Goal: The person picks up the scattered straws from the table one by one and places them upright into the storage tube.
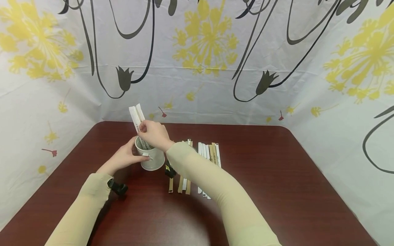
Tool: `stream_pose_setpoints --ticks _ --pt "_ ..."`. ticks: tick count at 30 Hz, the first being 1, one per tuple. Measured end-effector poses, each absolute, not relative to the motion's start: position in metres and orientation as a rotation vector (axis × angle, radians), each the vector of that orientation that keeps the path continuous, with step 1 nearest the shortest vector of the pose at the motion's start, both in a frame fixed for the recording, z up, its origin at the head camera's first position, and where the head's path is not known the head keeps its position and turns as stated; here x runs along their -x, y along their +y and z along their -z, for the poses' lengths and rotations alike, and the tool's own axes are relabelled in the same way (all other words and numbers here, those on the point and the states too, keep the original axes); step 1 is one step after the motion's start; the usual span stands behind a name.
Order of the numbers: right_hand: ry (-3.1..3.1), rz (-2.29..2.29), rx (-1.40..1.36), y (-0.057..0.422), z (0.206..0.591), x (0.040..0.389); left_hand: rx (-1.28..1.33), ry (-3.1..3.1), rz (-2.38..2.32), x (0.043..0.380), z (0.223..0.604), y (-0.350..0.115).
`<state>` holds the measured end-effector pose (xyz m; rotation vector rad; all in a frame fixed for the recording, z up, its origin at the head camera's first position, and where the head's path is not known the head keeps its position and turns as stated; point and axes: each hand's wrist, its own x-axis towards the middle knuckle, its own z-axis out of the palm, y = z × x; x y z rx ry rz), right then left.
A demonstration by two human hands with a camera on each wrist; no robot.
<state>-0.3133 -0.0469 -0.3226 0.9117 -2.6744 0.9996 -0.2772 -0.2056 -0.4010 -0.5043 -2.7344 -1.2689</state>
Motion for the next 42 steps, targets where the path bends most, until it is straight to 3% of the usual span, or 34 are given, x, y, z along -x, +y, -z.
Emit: stream_pose_setpoints --ticks 14,26,33,42 --pt "-2.707 -1.030 -0.887 -0.025 0.323 0.315 0.478 -2.746 1.284 0.275 0.398 -0.202" --pt "-2.802 -0.904 -0.628 0.098 0.323 0.328 0.441 -2.751 1.282 0.272 0.400 -0.200" --pt "-2.935 -0.859 -0.416 0.176 0.348 0.331 0.430 -2.767 1.255 0.269 0.400 -0.204" --pt "-3.131 -0.857 -0.250 0.216 0.385 0.323 0.468 -2.731 1.284 0.270 0.402 -0.200"
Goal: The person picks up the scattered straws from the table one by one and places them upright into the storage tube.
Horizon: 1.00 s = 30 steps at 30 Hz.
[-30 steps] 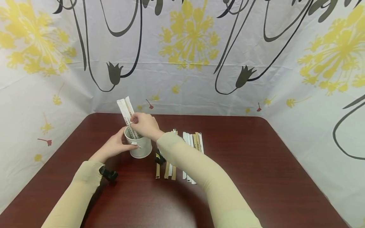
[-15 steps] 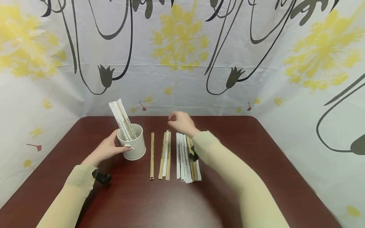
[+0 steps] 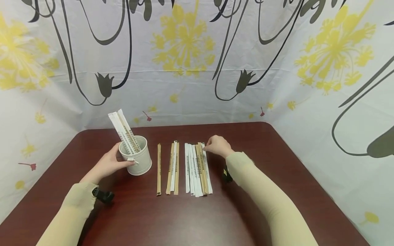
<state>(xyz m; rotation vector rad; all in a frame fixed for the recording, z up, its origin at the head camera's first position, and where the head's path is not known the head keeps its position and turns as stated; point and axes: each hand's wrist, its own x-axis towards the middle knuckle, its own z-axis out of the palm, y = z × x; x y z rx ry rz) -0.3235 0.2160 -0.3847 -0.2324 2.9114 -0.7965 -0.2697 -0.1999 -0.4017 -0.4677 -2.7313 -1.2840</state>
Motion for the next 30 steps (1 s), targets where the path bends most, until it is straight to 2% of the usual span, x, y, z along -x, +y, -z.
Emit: stream_pose_setpoints --ticks 8,30 --pt "2.851 0.620 0.196 0.211 0.401 0.324 0.454 -2.748 1.301 0.270 0.408 -0.200" --pt "2.855 0.463 0.084 0.213 0.396 0.333 0.427 -2.747 1.317 0.272 0.401 -0.200"
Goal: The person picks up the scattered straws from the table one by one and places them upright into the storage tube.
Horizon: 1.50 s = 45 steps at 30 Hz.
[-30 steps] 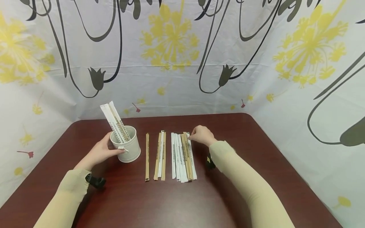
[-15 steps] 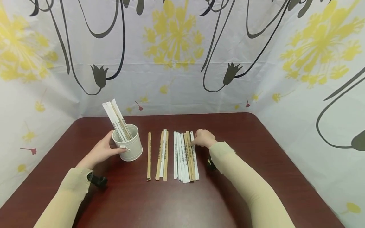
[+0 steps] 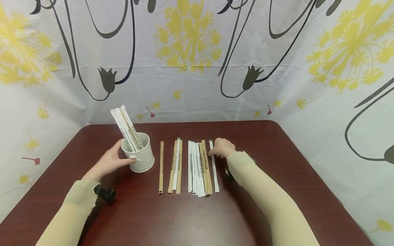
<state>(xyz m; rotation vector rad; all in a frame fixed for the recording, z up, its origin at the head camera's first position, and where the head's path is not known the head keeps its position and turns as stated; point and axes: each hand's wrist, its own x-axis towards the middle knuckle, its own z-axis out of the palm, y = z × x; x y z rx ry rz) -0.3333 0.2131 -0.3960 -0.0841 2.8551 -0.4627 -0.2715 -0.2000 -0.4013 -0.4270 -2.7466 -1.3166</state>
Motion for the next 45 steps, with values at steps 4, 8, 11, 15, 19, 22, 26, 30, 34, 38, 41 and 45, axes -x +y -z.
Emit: stream_pose_setpoints --ticks 4,8,11,15,19,22,26,30,34,38,41,45 --pt "2.859 0.473 0.086 0.214 0.396 0.332 0.427 -2.751 1.311 0.271 0.402 -0.199" --pt "2.855 0.469 0.062 0.214 0.394 0.331 0.432 -2.748 1.310 0.271 0.402 -0.199" --pt "2.848 0.464 0.061 0.214 0.393 0.330 0.434 -2.745 1.302 0.271 0.402 -0.199" --pt "2.829 0.499 0.064 0.218 0.394 0.332 0.438 -2.744 1.299 0.271 0.401 -0.200" --pt "2.784 0.593 0.052 0.224 0.394 0.334 0.445 -2.746 1.301 0.271 0.400 -0.201" --pt "2.764 0.675 0.047 0.227 0.392 0.334 0.450 -2.745 1.316 0.271 0.400 -0.202" --pt "2.781 0.758 0.071 0.231 0.386 0.336 0.442 -2.748 1.314 0.272 0.402 -0.203" --pt "2.816 0.801 0.098 0.235 0.378 0.337 0.425 -2.751 1.300 0.273 0.405 -0.203" --pt "2.834 0.855 0.117 0.237 0.370 0.335 0.427 -2.755 1.302 0.272 0.405 -0.202" --pt "2.843 0.952 0.126 0.241 0.363 0.334 0.438 -2.750 1.313 0.271 0.405 -0.202" --pt "2.849 1.046 0.135 0.243 0.359 0.336 0.443 -2.745 1.319 0.271 0.404 -0.201" --pt "2.854 1.172 0.136 0.244 0.353 0.338 0.446 -2.741 1.327 0.271 0.402 -0.201"
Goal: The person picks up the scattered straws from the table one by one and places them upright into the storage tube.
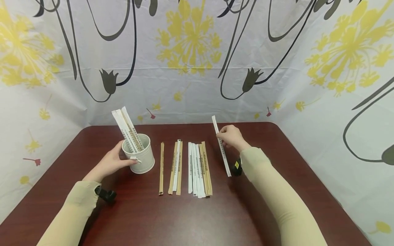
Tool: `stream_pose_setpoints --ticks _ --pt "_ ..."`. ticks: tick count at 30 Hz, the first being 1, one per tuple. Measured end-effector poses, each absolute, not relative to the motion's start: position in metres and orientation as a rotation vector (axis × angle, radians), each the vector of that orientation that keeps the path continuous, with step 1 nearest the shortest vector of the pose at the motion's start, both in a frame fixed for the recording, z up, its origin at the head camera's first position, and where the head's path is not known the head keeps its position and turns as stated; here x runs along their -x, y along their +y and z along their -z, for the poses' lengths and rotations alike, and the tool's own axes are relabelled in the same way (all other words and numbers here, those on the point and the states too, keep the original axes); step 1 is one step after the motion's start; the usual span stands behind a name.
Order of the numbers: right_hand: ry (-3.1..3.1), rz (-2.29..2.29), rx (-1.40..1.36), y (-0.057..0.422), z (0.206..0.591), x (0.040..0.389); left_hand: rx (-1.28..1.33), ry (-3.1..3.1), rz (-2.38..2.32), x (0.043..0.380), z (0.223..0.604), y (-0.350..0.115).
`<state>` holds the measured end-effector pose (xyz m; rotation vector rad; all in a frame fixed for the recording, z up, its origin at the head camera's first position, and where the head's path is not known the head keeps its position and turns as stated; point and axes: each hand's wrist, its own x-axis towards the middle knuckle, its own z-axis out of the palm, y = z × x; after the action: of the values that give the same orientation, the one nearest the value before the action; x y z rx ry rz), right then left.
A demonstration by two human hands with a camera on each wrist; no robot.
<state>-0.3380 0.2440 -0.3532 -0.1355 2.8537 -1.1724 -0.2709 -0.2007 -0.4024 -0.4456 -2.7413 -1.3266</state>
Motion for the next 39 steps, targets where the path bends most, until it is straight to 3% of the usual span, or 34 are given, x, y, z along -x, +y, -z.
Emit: stream_pose_setpoints --ticks 17,39 --pt "2.864 1.370 0.250 0.207 0.318 0.340 0.441 -2.735 1.280 0.272 0.406 -0.201" --pt "2.743 1.624 0.531 0.103 0.261 0.345 0.436 -2.721 1.301 0.271 0.405 -0.201"
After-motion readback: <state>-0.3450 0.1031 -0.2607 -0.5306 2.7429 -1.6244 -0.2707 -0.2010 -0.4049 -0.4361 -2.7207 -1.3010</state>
